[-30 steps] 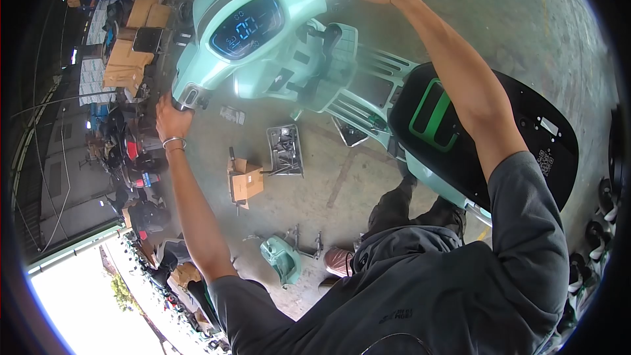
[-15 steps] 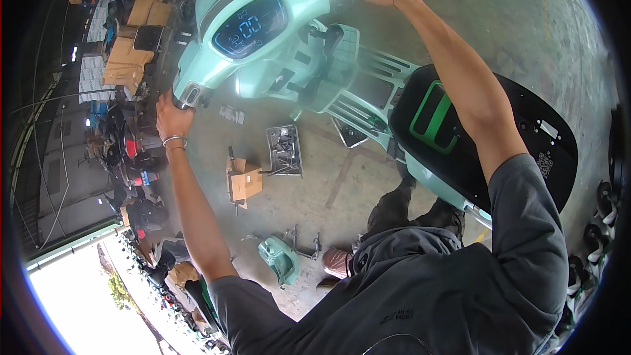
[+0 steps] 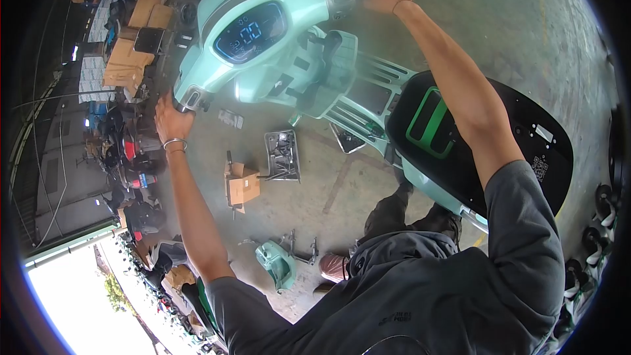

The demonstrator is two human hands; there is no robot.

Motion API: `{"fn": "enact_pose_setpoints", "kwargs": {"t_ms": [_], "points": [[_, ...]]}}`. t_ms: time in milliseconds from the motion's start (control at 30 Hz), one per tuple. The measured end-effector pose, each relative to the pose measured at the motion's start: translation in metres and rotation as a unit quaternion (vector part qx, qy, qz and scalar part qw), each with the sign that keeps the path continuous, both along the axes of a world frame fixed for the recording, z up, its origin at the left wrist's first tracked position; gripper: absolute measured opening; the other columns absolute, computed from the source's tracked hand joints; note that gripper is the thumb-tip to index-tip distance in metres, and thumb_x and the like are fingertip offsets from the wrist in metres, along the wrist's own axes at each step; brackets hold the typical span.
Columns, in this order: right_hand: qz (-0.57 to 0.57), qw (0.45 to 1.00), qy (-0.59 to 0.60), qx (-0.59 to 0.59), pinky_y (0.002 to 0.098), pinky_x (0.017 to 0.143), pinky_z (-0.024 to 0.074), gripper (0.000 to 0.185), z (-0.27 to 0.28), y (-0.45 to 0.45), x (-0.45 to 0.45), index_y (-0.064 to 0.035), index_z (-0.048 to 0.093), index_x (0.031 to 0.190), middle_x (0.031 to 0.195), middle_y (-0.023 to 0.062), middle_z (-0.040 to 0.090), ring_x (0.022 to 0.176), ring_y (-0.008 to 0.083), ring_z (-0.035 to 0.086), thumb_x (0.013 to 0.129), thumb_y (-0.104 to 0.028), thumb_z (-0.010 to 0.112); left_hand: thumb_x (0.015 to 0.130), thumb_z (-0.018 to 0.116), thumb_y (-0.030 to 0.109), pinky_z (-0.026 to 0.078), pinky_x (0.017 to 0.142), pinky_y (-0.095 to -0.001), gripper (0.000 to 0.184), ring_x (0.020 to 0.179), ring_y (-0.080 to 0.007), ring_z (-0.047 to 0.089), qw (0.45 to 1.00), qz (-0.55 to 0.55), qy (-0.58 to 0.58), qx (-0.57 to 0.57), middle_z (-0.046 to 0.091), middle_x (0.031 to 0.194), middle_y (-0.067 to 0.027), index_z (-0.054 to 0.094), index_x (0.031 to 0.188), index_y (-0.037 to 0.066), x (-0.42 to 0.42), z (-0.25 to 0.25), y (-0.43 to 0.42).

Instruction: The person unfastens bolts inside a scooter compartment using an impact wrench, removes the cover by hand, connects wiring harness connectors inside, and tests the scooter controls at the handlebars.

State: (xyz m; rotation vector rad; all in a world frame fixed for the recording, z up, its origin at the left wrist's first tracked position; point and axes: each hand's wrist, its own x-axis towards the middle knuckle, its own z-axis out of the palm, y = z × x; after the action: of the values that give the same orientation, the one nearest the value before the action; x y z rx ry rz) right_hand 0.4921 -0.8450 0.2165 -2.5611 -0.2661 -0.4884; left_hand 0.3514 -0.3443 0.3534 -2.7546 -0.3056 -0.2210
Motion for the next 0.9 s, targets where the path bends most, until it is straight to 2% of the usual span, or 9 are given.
{"fn": "enact_pose_setpoints", "kwargs": {"t_ms": [33,100,233,300,700,900], "points": [[0.001,1.0,-0.001,0.0,0.0466,0.095,0.0508,0.082,-0.002,0.0,0.0,-0.0235,0.038,0.143,0.141,0.0089,0.043,0.121,0.0354,0.055,0.067,-0.016,0.066,0.068,0.073,0.031,0.035,0.112,-0.0444,0.083,0.135,-0.0323,0.041,1.0,0.001,-0.001,0.0,0.045,0.144,-0.0172,0.044,0.144,0.013,-0.001,-0.002,0.001],[0.001,0.999,0.035,0.005,0.0461,0.099,0.0495,0.089,-0.002,0.0,0.002,-0.0296,0.034,0.146,0.146,0.0081,0.038,0.127,0.0346,0.05,0.065,-0.014,0.067,0.068,0.073,0.032,0.034,0.112,-0.0447,0.084,0.135,-0.032,0.041,1.0,-0.004,-0.006,0.012,0.045,0.144,-0.0168,0.044,0.144,0.013,-0.001,-0.003,0.001],[-0.005,1.0,0.014,0.01,0.0471,0.096,0.0505,0.085,-0.003,0.0,0.003,-0.0272,0.036,0.144,0.141,0.009,0.043,0.121,0.0352,0.055,0.066,-0.015,0.066,0.068,0.073,0.032,0.034,0.112,-0.0445,0.084,0.135,-0.0319,0.041,1.0,-0.001,-0.004,0.007,0.045,0.145,-0.0164,0.044,0.144,0.013,-0.002,-0.002,-0.002],[0.006,0.998,0.053,-0.032,0.052,0.092,0.048,0.083,0.005,-0.002,0.005,-0.0131,0.034,0.144,0.144,0.0216,0.036,0.114,0.0447,0.055,0.069,-0.019,0.069,0.068,0.073,0.032,0.034,0.112,-0.0443,0.084,0.135,-0.0318,0.041,1.0,-0.003,-0.006,0.008,0.046,0.144,-0.0161,0.044,0.144,0.013,-0.001,-0.002,-0.001],[0.004,0.997,0.075,-0.031,0.053,0.087,0.0494,0.082,0.008,-0.002,0.003,-0.011,0.037,0.142,0.142,0.0225,0.038,0.105,0.0463,0.059,0.067,-0.022,0.069,0.067,0.073,0.029,0.035,0.112,-0.0433,0.083,0.134,-0.0332,0.043,1.0,-0.011,0.001,-0.017,0.046,0.144,-0.02,0.045,0.143,0.01,-0.001,0.0,-0.001],[-0.005,0.997,0.069,-0.038,0.0531,0.088,0.0496,0.082,0.004,-0.001,0.004,-0.0106,0.037,0.142,0.142,0.0228,0.039,0.106,0.0466,0.059,0.067,-0.022,0.069,0.068,0.073,0.028,0.038,0.11,-0.0425,0.082,0.132,-0.0349,0.045,0.999,-0.011,-0.004,-0.033,0.048,0.142,-0.0212,0.046,0.142,0.008,-0.001,-0.002,-0.002]]}}
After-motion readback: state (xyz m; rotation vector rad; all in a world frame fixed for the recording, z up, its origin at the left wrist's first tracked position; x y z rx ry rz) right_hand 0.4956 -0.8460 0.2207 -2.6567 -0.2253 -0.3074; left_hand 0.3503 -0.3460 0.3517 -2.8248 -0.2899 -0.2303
